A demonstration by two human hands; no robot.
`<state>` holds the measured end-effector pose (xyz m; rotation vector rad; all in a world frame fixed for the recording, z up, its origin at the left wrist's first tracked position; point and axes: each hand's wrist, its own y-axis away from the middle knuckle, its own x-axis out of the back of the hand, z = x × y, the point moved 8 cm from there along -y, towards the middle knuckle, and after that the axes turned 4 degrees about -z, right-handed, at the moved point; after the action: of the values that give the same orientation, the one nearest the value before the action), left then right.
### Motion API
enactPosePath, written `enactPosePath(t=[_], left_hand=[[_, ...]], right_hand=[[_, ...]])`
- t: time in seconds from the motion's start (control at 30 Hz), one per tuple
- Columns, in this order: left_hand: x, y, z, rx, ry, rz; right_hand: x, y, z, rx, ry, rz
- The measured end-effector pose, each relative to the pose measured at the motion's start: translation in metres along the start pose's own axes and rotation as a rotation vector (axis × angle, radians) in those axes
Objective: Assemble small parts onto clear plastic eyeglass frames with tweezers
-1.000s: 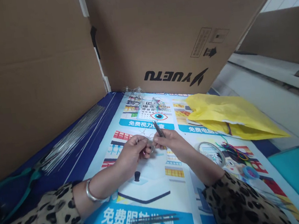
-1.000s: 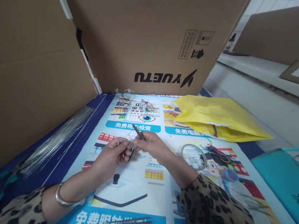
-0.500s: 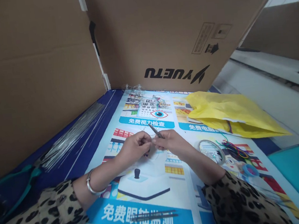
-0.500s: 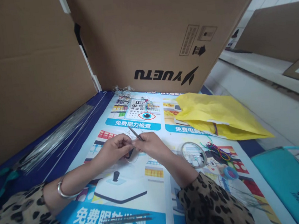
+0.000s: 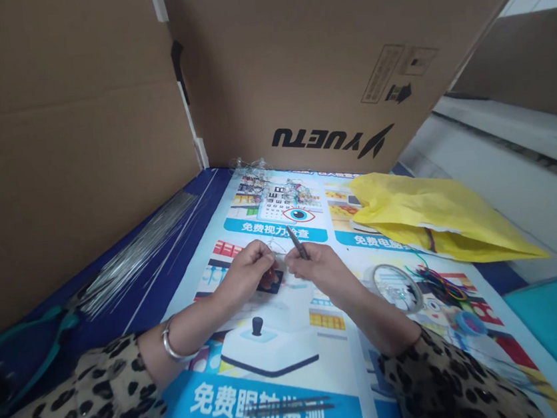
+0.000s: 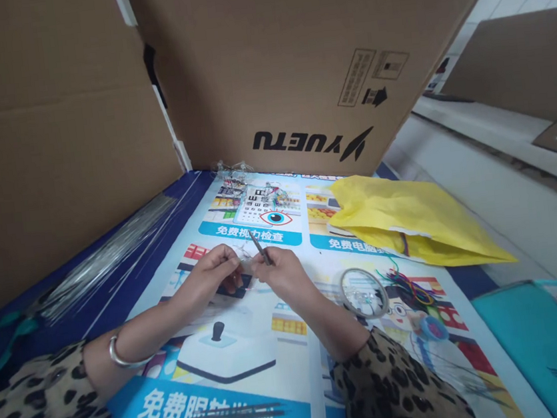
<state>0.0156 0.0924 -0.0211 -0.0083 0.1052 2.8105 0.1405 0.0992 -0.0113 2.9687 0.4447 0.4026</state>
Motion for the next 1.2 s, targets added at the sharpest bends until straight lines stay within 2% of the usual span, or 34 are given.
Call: enactPosePath(t=[0.1,0.27,0.5,0.77,1.0,1.1,1.2], left_hand=[[0.001,0.000,0.006,-0.040,-0.045,-0.002],[0.007,0.001,0.015,-0.125,-0.167,0.068],[-0.002,-0.002,0.008,-0.084,-0.013,-0.027],[0.005,-0.004,0.002,-0.115,0.051,0.056],[0.016,0.000,0.001,-0.052,0.142,0.147],[0.022,-0.002,-0.003,-0.003,0.071,0.135],[0.030,-0.005,-0.006,0.024,-0.078,0.109]], right_hand=[[0.004,-0.001,-0.002,0.032,0.094,0.038],[0.002,0.000,-0.003,0.075,0.267,0.030],[0.001,0.000,-0.003,0.110,0.332,0.032],[-0.003,0.000,-0.004,0.128,0.351,0.016],[0.002,0.001,-0.003,0.154,0.307,0.109],[0.001,0.002,-0.003,0.179,0.295,0.126],[-0.003,0.003,-0.003,0.181,0.378,0.125]])
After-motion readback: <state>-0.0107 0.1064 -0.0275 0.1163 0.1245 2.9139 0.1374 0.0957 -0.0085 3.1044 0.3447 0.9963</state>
